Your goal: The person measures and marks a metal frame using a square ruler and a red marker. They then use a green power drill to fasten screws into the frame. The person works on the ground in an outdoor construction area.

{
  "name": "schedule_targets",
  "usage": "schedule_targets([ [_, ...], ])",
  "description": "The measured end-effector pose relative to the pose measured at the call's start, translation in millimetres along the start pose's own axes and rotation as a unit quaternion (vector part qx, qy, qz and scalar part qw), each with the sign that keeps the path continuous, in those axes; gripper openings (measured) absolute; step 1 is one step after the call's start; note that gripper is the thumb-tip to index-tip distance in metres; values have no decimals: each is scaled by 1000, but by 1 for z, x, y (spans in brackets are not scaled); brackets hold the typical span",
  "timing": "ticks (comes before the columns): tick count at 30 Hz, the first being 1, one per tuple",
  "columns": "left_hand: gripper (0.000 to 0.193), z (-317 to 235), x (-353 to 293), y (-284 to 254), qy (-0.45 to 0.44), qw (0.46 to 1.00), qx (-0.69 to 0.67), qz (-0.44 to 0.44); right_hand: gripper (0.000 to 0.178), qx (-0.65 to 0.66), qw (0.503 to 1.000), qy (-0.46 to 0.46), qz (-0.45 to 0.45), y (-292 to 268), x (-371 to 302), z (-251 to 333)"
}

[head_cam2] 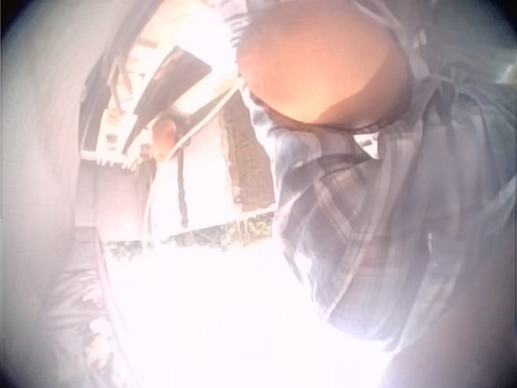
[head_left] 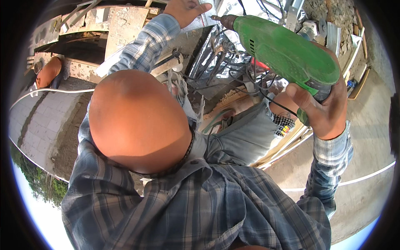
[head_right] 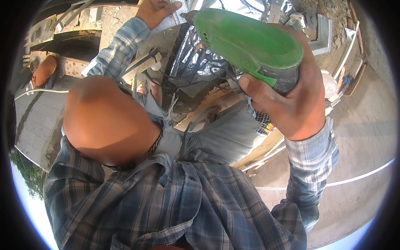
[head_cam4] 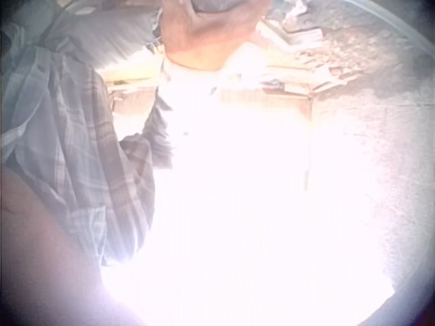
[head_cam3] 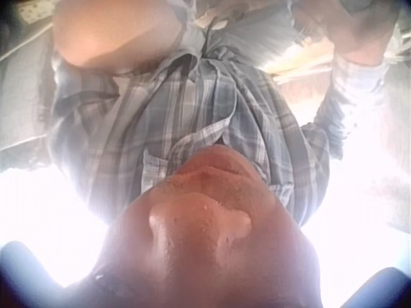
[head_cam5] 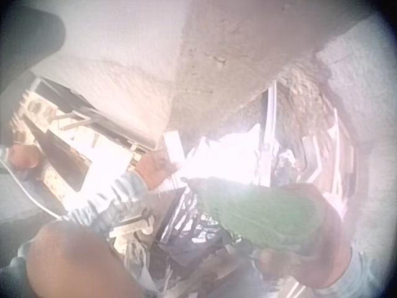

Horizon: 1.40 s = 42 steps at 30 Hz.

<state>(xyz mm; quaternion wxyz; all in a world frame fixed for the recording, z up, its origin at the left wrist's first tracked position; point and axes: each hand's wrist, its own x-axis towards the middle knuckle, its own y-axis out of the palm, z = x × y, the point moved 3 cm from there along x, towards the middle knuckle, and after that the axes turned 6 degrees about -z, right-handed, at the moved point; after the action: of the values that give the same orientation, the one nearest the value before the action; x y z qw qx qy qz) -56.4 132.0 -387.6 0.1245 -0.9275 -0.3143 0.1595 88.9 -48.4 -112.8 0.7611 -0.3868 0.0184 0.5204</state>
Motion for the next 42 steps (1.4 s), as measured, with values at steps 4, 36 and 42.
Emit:
schedule_targets([
  [4, 31, -1, -4, 0, 0, 999, -32, -14, 65, 0, 999, 17, 28, -1, 5, 3],
  [36, 37, 9, 3, 2, 35, 995, 91, -26, 65, -178, 968, -107, 140, 32, 33, 62],
  [42, 39, 10, 4, 2, 2, 998, 32, -49, 64, -201, 961, -103, 162, 34, 37, 66],
])
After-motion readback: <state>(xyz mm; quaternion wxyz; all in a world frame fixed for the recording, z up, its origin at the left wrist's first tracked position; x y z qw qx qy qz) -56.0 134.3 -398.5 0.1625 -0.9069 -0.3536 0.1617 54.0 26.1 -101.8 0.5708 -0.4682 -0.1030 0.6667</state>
